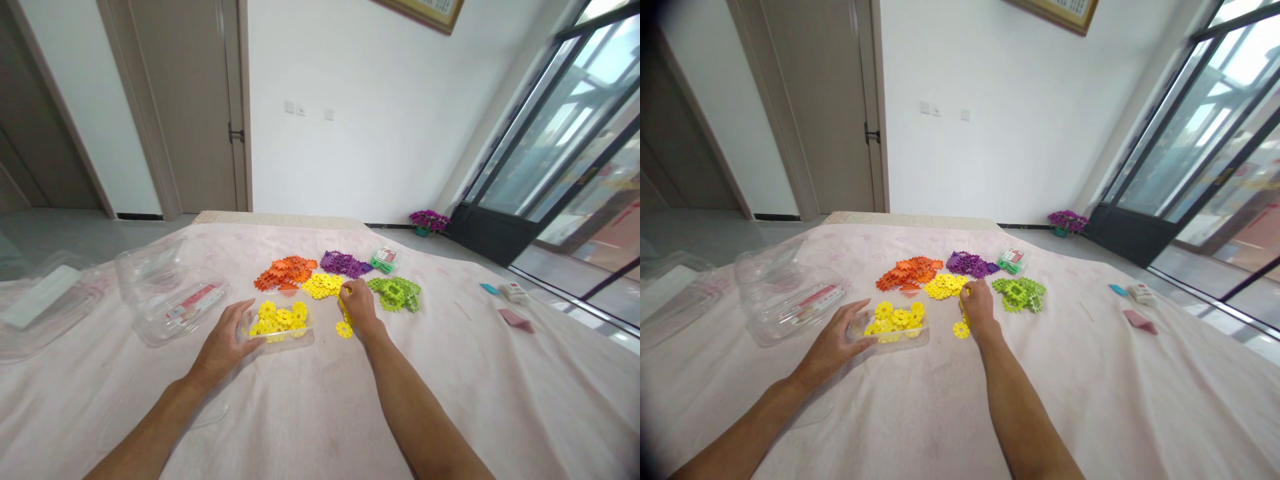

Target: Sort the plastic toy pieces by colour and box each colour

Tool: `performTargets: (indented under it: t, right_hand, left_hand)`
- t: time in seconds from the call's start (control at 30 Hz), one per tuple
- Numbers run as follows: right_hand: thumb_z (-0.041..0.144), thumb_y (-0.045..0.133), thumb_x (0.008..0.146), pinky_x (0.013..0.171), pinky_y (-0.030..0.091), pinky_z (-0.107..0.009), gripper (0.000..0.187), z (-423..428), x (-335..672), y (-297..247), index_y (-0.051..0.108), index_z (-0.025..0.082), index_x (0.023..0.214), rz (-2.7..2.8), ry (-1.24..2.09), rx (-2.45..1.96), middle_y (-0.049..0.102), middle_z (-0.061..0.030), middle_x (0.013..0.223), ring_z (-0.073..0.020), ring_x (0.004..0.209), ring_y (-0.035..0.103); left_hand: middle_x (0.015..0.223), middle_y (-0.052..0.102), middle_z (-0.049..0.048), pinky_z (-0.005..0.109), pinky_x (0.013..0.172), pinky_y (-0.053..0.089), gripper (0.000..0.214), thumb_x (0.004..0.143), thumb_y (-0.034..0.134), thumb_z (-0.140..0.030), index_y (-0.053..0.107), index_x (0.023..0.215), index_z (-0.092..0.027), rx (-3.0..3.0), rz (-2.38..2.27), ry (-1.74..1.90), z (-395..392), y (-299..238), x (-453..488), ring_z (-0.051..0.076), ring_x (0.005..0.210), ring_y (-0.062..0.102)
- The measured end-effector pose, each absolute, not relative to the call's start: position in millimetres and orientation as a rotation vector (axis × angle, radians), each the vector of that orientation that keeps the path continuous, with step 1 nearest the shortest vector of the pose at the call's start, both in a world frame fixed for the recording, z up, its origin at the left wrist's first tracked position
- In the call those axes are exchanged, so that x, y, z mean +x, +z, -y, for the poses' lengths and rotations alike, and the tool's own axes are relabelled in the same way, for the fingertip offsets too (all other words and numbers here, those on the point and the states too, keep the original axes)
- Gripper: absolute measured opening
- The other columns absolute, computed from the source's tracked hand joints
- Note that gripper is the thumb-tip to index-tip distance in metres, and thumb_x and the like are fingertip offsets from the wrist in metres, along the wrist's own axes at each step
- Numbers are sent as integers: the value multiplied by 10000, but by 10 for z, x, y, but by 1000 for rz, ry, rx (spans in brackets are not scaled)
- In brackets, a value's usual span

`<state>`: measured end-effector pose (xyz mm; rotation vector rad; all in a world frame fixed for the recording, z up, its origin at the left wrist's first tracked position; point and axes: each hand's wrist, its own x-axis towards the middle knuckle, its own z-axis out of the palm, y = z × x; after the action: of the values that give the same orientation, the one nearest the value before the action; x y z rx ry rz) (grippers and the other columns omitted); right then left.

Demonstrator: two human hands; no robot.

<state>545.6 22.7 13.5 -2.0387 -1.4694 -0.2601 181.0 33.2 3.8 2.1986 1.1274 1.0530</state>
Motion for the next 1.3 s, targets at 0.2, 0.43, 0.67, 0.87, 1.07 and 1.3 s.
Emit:
performTargets:
  t: [0.2, 0.43, 0.67, 0.87, 1.07, 1.3]
  right_hand:
    - [278, 548, 814, 794, 464, -325, 245, -246, 5246, 420, 764, 168, 843, 1193, -125, -1671, 701, -66, 854, -212, 823, 618]
    - [412, 633, 878, 792, 485, -315, 229, -117, 4374, 744, 749, 221, 926, 1400, 167, -1281, 685, -44, 912, -188, 863, 611]
    - [380, 594, 928, 962, 479, -375, 289, -182, 4536, 724, 701, 224, 1147, 1566, 309, -1286, 677, -78, 1179, -211, 1100, 613]
    - [393, 811, 725, 1041, 426, -409, 675, -46, 5482, 806, 609, 189, 1336, 1762, 307, -2067, 614, -141, 1338, -301, 1232, 566]
    - [557, 878, 555, 1015, 435, -427, 1055, 152, 5517, 806, 465, 256, 1478, 1963, 545, -2453, 548, -142, 1410, -349, 1266, 540]
    - [440, 912, 520, 867, 481, -407, 923, 103, 5290, 787, 558, 266, 1355, 1967, 392, -2601, 554, -140, 1345, -357, 1181, 578]
  left_hand:
    - [1405, 522, 95, 458, 1148, 388, 680, 808, 717, -440, 485, 1421, -260, 2192, -1144, 1047, -330, 51, 1818, 276, 1327, 506]
    - [1406, 536, 91, 450, 1137, 402, 694, 795, 730, -459, 493, 1415, -255, 2213, -1135, 1062, -330, 52, 1818, 280, 1329, 504]
    - [1401, 541, 93, 454, 1130, 411, 686, 805, 721, -451, 491, 1422, -260, 2225, -1134, 1072, -327, 51, 1817, 281, 1319, 516]
    - [1387, 554, 95, 445, 1128, 421, 705, 786, 737, -468, 506, 1414, -245, 2237, -1145, 1069, -352, 26, 1816, 277, 1307, 528]
    - [1398, 544, 98, 460, 1135, 411, 715, 797, 725, -491, 491, 1425, -241, 2240, -1153, 1049, -357, 22, 1807, 278, 1311, 523]
    - [1401, 539, 101, 462, 1135, 410, 706, 805, 715, -493, 486, 1425, -245, 2239, -1146, 1049, -354, 25, 1812, 280, 1318, 520]
